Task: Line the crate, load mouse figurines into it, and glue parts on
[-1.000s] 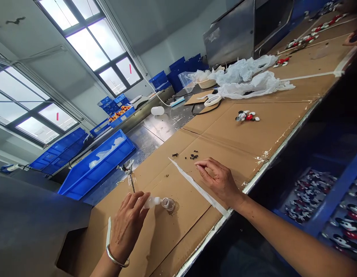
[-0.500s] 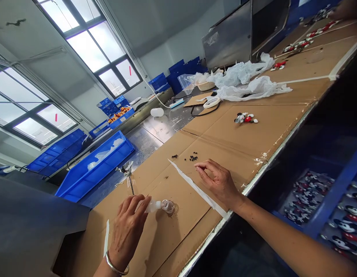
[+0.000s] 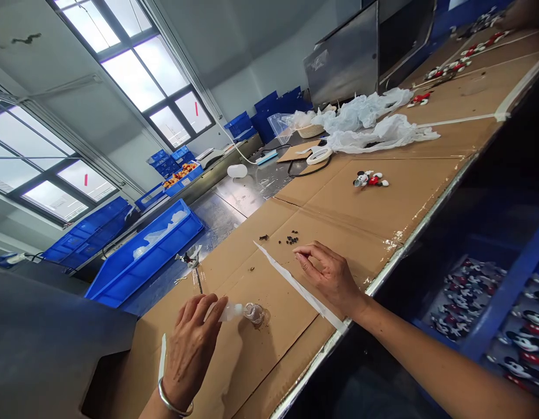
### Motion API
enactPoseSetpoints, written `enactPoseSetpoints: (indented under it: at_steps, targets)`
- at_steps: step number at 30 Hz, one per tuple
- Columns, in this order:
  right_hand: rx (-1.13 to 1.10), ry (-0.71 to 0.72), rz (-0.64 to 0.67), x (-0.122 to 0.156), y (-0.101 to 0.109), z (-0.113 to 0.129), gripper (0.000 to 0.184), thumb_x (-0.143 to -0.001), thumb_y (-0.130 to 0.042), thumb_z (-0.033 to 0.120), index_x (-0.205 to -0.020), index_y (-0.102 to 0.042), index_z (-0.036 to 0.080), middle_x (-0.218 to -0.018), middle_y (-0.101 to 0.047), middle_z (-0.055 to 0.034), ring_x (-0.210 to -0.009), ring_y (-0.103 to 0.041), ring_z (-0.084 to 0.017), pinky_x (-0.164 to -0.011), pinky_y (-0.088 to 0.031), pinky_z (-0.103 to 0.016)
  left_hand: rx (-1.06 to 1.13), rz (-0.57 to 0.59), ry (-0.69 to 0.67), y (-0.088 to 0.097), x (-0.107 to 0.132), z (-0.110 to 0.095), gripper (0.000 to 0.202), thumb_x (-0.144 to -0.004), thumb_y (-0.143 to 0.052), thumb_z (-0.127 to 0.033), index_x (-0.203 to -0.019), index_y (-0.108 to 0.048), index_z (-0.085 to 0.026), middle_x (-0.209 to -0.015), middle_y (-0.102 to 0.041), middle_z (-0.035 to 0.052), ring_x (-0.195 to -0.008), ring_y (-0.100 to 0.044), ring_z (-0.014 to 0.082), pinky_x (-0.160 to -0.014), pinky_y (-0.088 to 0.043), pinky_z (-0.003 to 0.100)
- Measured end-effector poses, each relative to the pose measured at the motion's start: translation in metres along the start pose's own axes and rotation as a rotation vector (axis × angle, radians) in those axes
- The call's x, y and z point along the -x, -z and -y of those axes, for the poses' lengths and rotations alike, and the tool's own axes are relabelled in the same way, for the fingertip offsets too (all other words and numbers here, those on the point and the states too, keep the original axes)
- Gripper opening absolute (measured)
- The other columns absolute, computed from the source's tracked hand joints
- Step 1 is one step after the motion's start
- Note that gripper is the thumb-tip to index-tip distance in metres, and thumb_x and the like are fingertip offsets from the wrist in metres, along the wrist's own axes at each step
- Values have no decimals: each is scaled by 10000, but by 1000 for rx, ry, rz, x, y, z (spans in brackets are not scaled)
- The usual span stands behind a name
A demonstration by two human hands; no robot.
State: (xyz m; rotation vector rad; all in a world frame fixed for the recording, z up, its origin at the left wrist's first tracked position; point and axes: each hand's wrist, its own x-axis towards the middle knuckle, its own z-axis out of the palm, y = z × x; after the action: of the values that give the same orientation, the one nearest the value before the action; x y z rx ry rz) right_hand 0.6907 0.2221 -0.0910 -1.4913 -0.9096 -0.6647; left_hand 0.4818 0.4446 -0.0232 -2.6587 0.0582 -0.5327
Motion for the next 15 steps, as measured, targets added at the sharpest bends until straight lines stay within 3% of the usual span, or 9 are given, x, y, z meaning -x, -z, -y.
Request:
enactPoseSetpoints:
  at_steps: [15]
  targets:
    - [-7,-4,6,-1,1,0,117,-972,-495,144,-970,-596,204,-876,-628,-22,-789,-607,-168,-757,-486,-301,108,-36,69,-14,5,3,469,-817,-679,-106,-1231,-524,-263,-1104,-578,18,-983,-515,207,-805,-444,349]
